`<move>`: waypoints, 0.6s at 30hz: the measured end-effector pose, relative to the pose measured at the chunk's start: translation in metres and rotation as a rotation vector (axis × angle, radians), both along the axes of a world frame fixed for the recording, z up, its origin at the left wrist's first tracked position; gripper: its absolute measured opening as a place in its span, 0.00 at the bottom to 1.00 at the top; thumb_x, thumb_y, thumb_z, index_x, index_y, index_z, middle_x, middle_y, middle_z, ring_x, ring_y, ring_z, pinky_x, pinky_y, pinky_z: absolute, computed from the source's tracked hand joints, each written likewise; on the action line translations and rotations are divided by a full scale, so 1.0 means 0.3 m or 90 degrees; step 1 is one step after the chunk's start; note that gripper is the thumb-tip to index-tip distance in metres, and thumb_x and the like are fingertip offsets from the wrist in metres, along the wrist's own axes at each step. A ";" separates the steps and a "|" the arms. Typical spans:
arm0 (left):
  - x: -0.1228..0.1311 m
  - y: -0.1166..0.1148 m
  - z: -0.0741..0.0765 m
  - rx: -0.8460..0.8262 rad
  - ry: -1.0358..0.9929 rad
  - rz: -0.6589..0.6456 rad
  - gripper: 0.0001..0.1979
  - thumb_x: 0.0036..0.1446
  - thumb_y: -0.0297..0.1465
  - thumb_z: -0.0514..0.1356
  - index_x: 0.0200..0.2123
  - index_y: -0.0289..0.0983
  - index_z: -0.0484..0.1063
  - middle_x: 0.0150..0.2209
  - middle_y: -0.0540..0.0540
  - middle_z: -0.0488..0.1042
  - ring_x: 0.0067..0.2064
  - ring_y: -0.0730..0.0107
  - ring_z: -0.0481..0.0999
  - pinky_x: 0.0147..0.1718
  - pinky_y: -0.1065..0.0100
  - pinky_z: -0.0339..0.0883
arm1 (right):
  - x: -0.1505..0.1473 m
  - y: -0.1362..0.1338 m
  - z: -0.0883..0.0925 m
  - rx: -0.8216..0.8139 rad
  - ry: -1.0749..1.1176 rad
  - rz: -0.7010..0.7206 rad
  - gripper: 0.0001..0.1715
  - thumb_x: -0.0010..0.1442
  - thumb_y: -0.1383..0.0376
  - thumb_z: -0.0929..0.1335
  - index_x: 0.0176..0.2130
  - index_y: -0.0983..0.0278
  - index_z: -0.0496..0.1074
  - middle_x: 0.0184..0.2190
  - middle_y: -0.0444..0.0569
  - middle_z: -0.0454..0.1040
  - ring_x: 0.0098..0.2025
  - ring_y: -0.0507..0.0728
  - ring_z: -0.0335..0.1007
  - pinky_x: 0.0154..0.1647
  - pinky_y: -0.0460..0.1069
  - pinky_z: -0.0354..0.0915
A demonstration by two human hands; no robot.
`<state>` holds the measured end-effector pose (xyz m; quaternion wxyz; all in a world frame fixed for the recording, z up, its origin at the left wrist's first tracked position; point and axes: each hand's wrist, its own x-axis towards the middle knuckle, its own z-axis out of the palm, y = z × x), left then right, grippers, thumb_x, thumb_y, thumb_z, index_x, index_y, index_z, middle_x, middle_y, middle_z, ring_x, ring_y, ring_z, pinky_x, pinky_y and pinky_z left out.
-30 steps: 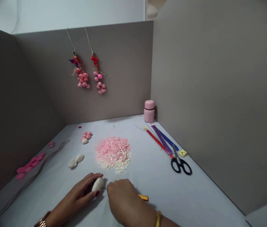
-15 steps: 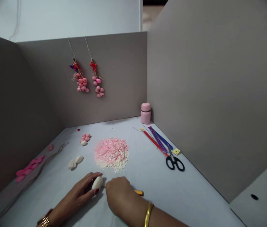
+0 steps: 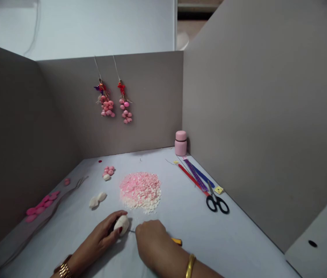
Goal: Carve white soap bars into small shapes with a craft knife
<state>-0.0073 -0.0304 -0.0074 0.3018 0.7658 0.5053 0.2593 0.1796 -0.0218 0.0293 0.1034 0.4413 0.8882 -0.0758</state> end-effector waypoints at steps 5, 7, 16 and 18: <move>-0.009 0.000 -0.015 0.005 -0.016 0.000 0.17 0.62 0.33 0.52 0.54 0.39 0.63 0.52 0.41 0.73 0.52 0.56 0.72 0.53 0.60 0.64 | 0.027 -0.002 -0.021 0.028 0.020 -0.019 0.16 0.52 0.76 0.67 0.41 0.66 0.76 0.34 0.57 0.80 0.36 0.65 0.78 0.31 0.52 0.68; -0.010 0.001 -0.020 0.007 -0.024 0.006 0.17 0.63 0.34 0.52 0.54 0.40 0.64 0.53 0.41 0.73 0.53 0.56 0.72 0.53 0.59 0.63 | 0.053 0.008 -0.032 0.045 0.042 -0.028 0.13 0.58 0.73 0.65 0.40 0.64 0.77 0.33 0.55 0.80 0.35 0.64 0.78 0.29 0.51 0.66; 0.003 0.001 -0.022 0.005 -0.012 0.025 0.20 0.57 0.31 0.56 0.54 0.40 0.64 0.45 0.44 0.75 0.40 0.60 0.74 0.41 0.62 0.68 | 0.096 0.100 -0.080 0.115 0.117 -0.074 0.14 0.68 0.68 0.59 0.40 0.62 0.73 0.34 0.50 0.80 0.36 0.61 0.77 0.30 0.49 0.62; 0.011 0.000 -0.015 0.014 -0.003 0.025 0.18 0.54 0.28 0.57 0.50 0.39 0.68 0.41 0.45 0.75 0.38 0.62 0.73 0.39 0.64 0.67 | 0.091 0.105 -0.104 0.122 0.126 -0.074 0.14 0.69 0.69 0.58 0.41 0.62 0.72 0.33 0.49 0.80 0.35 0.60 0.78 0.30 0.48 0.62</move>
